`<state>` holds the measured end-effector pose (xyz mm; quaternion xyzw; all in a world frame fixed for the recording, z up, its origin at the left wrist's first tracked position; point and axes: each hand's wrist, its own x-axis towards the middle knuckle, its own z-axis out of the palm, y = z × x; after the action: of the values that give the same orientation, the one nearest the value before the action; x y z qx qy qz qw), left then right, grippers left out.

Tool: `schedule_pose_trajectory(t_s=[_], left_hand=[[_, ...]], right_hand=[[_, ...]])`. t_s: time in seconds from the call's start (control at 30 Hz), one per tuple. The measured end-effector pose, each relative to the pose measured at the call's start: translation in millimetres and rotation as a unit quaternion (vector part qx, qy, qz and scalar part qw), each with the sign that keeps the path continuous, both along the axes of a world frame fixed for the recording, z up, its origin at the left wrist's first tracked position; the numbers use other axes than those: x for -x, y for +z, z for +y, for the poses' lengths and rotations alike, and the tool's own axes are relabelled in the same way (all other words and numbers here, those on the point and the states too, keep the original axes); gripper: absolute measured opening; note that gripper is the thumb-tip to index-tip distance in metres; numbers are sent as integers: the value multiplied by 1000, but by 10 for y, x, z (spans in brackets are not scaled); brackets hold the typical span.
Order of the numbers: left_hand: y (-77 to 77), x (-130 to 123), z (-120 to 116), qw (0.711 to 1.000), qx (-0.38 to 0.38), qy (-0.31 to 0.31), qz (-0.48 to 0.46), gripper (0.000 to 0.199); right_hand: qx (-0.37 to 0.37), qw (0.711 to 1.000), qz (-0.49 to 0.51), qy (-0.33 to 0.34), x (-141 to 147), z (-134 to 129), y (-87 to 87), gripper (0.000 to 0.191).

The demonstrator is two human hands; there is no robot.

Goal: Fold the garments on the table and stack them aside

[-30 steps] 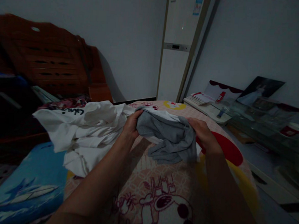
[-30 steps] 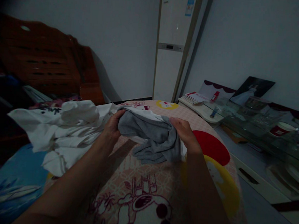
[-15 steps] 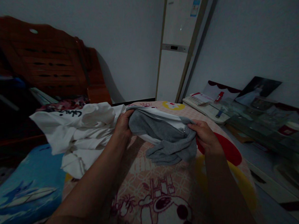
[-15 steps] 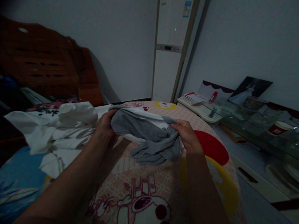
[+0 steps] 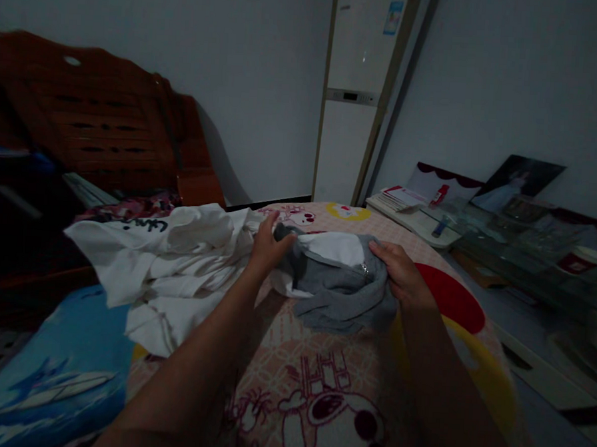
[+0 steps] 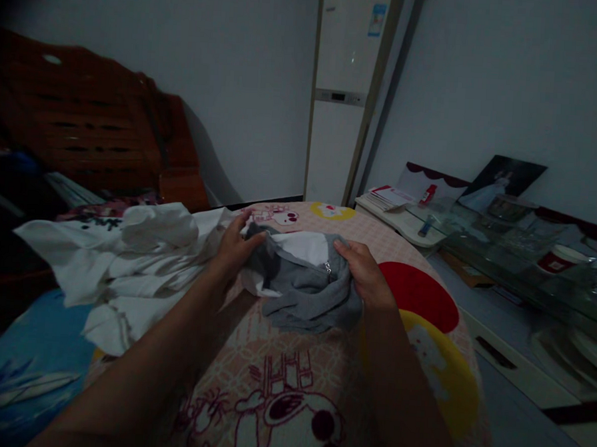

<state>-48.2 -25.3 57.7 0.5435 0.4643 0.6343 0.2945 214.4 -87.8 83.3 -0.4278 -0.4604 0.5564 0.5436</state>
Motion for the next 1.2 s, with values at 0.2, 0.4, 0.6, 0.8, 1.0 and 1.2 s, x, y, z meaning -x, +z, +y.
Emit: schedule_pose_trajectory(t_s=[0.2, 0.4, 0.6, 0.8, 1.0, 1.2], left_hand=[[90, -429, -377, 945, -33, -291, 147, 78], [-62, -584, -454, 913, 14, -377, 151, 44], [-72, -561, -370, 944, 11, -303, 132, 31], [15, -534, -358, 972, 34, -232, 32, 28], [142, -429, -351, 983, 46, -172, -36, 29], [88, -298, -223, 943, 118, -223, -215, 31]], right_hand=[[-14, 999, -11, 46, 143, -33, 13, 32], [3, 996, -29, 83, 185, -58, -29, 31], [-18, 994, -46, 102, 159, -77, -24, 34], [-115, 970, -172, 128, 168, -75, 66, 50], [-228, 921, -313, 32, 225, -67, 53, 62], [-176, 902, -389, -63, 65, 132, -154, 13]])
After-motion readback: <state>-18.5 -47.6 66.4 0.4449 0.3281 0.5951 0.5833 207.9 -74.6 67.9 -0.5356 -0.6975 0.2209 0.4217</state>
